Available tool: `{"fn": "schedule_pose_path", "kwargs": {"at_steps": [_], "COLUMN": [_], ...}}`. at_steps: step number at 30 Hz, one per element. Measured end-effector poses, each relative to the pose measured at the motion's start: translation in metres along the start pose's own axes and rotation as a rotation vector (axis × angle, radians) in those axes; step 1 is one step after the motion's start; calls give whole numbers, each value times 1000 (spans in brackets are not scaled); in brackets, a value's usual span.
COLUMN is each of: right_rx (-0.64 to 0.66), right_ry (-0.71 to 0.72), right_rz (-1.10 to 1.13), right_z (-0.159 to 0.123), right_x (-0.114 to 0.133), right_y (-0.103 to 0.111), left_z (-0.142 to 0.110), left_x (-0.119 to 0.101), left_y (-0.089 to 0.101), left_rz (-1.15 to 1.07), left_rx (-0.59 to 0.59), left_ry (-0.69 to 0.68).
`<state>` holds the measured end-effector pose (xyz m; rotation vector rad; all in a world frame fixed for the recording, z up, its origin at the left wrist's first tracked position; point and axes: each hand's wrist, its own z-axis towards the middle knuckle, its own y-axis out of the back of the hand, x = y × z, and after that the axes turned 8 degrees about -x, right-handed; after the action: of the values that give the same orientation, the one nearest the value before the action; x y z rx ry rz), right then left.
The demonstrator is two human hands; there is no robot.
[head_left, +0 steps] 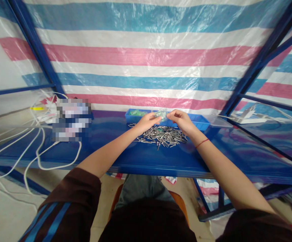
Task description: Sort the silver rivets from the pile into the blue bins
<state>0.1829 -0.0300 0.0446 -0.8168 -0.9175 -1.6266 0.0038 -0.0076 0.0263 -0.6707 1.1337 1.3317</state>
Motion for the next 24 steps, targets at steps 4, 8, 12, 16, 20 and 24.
{"fn": "schedule_pose_path", "kwargs": {"at_steps": [4,8,12,16,20,24], "right_rx": [28,113,258,137,-16,-63], "right_ry": [-41,-228,-258,-174,130,547], "right_rz": [-34,-90,2,13,-223,-530], "right_z": [0,0,-2,1,4,0], "right_x": [-2,-2,-1,-6,-8,-4], "right_y": [-2,-2,-4,-3,5,7], "left_z": [2,4,0,-3,2,3], "left_x": [-1,1,-2,-5,-4,-8], "left_y": [3,8,10,10,9,5], "left_rz": [-32,168,407,446,262,-78], "left_rx": [-88,-174,-81,-119,-153,-31], "left_ry": [5,-243,-538,-587,-256,124]}}
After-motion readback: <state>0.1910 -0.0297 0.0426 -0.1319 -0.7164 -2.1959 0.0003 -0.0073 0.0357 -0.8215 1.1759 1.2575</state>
